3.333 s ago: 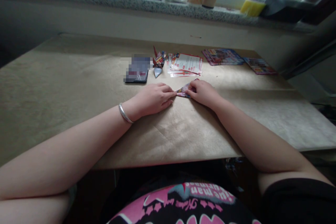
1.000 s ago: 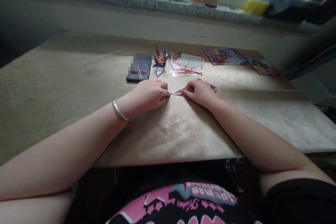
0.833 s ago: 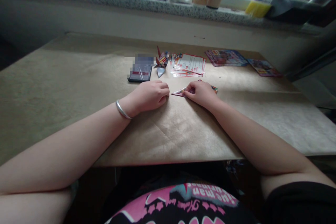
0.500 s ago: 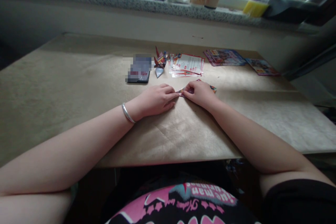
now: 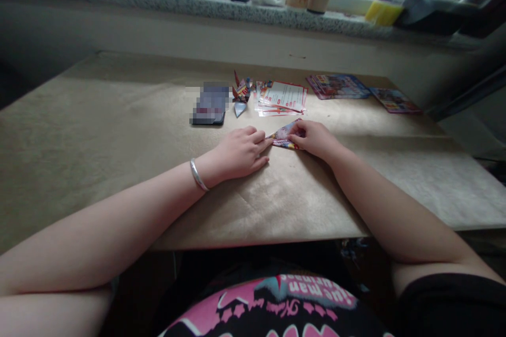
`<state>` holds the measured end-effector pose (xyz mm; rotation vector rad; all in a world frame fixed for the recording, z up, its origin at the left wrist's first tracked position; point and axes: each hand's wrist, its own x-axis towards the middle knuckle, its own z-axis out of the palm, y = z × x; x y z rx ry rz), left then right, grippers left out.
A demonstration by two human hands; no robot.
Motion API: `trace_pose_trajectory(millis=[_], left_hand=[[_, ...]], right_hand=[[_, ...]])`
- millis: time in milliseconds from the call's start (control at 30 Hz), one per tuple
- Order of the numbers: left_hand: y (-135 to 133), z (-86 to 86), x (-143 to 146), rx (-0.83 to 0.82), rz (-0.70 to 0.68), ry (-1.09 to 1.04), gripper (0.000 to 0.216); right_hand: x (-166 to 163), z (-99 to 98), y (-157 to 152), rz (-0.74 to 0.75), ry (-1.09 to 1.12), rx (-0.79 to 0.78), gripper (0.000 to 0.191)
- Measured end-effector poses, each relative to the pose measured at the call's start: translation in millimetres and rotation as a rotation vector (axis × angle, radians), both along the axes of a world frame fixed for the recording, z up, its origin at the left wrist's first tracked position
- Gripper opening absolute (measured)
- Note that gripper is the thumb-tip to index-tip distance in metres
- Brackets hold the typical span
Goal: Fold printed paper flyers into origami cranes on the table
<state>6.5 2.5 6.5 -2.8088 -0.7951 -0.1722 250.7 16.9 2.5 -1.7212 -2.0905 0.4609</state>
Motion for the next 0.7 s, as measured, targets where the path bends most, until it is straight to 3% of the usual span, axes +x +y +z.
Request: trace_pose_trajectory(millis=[700], left_hand=[[1, 1.8, 0, -0.018, -0.008, -0.04, 0.05]], right_hand=[[15, -7.3, 6, -0.051, -0.091, 0.075, 0.009]])
